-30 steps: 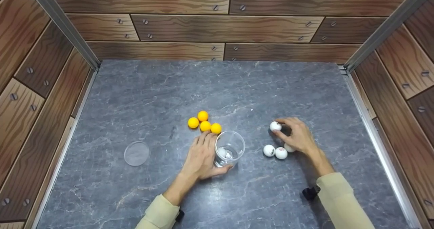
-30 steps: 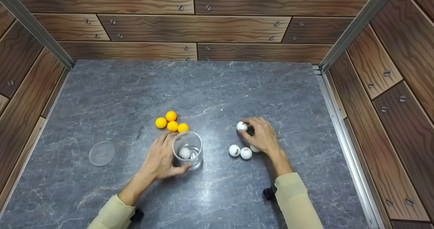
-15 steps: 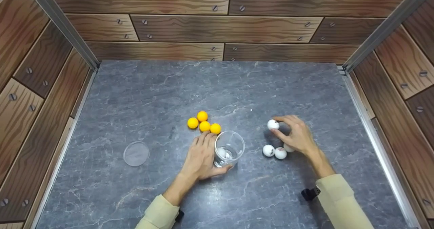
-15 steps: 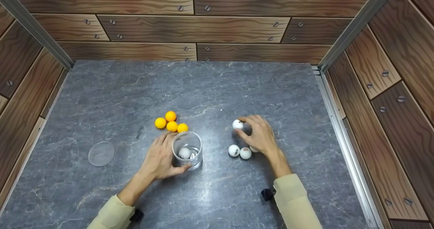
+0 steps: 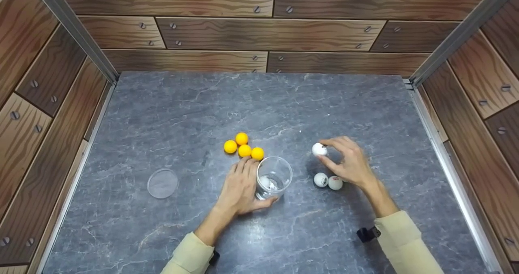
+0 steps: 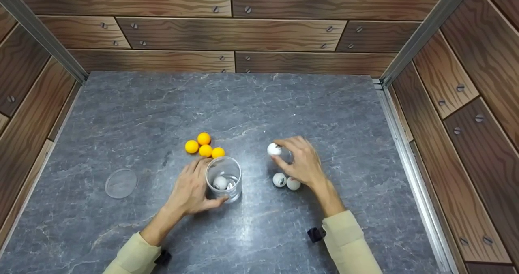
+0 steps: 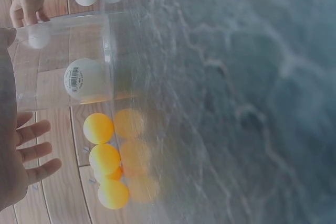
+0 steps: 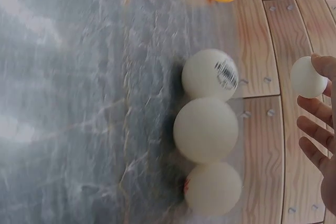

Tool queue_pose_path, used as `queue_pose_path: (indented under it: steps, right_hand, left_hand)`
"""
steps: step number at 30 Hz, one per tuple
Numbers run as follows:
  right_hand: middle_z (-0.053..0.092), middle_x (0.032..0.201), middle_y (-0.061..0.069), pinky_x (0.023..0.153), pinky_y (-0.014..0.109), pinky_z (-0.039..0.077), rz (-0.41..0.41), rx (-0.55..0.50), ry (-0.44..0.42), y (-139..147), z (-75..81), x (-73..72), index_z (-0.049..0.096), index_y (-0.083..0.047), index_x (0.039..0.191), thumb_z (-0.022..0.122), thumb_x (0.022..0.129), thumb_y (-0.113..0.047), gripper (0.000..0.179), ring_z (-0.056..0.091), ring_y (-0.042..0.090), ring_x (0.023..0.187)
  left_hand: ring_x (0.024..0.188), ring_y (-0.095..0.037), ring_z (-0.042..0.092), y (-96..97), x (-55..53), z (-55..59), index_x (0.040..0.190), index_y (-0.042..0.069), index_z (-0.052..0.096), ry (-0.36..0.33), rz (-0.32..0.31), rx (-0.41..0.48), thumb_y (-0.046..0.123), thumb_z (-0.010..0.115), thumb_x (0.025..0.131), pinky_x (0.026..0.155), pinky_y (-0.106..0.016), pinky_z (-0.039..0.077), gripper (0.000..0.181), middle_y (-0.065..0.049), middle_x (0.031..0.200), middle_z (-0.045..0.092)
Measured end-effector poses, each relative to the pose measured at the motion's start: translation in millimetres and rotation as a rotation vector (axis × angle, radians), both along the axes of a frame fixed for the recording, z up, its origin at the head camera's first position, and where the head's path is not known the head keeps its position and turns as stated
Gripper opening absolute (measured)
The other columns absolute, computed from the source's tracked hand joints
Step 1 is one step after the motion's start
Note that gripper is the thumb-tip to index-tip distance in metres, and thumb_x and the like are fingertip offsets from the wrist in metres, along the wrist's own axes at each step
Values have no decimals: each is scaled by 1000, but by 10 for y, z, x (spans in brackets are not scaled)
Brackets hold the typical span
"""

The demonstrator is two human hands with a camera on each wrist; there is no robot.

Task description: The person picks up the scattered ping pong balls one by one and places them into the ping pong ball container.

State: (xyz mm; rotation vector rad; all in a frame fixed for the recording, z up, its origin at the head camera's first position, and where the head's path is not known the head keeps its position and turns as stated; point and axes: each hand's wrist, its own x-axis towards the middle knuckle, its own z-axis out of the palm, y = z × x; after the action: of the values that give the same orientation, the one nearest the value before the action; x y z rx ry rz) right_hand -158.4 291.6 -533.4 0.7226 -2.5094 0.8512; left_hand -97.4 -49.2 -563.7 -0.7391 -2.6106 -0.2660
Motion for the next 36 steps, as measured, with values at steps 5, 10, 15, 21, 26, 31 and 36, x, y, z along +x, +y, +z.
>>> queue_pose_path:
  steps: [5,10,15,21,26,31,36]
  right_hand:
    - [80,108,6,87,38,55,31,-5,30,-90,68,37,79,-12,120,91,79,-18,43,71,25,99]
    - [80,107,5,86,39,55,62,-7,42,-170,163,79,78,-12,120,90,81,-20,42,70,23,98]
    - [79,106,5,86,39,55,89,-17,80,-255,237,115,78,-12,119,90,79,-19,42,69,23,98]
    - [79,107,6,89,38,54,116,-38,103,-373,340,172,78,-12,118,88,82,-25,40,69,25,99]
    - [79,108,7,92,39,54,134,-47,121,-473,421,221,79,-12,117,87,84,-29,38,70,26,100]
    - [80,108,7,94,38,54,157,-46,151,-583,501,277,79,-11,116,83,89,-37,38,70,26,101]
    - [80,109,7,94,40,55,182,-37,179,-671,552,326,79,-11,117,82,90,-39,39,71,27,102]
  left_hand:
    - [129,-29,62,-5,4,2,140,1,55,-5,-1,-7,85,65,75,107,-43,55,107,-13,134,66]
    - [130,-29,62,-7,2,4,140,2,55,-10,4,-12,85,65,75,108,-43,54,107,-12,134,66]
    - [130,-29,62,-7,0,-2,140,3,54,-15,3,-6,84,66,74,108,-42,54,105,-11,133,66]
    - [131,-29,62,-5,5,2,141,3,54,-34,2,0,84,66,74,110,-43,54,106,-12,134,65]
    - [131,-30,62,-2,-1,-12,140,2,55,-40,5,4,85,67,74,110,-43,54,106,-12,134,65]
    - [130,-29,62,-2,-6,-7,139,3,55,-25,-2,5,84,66,73,108,-43,54,105,-12,132,66]
    - [129,-29,63,-3,0,-2,139,3,54,-17,-3,2,84,66,74,107,-43,55,104,-12,131,66]
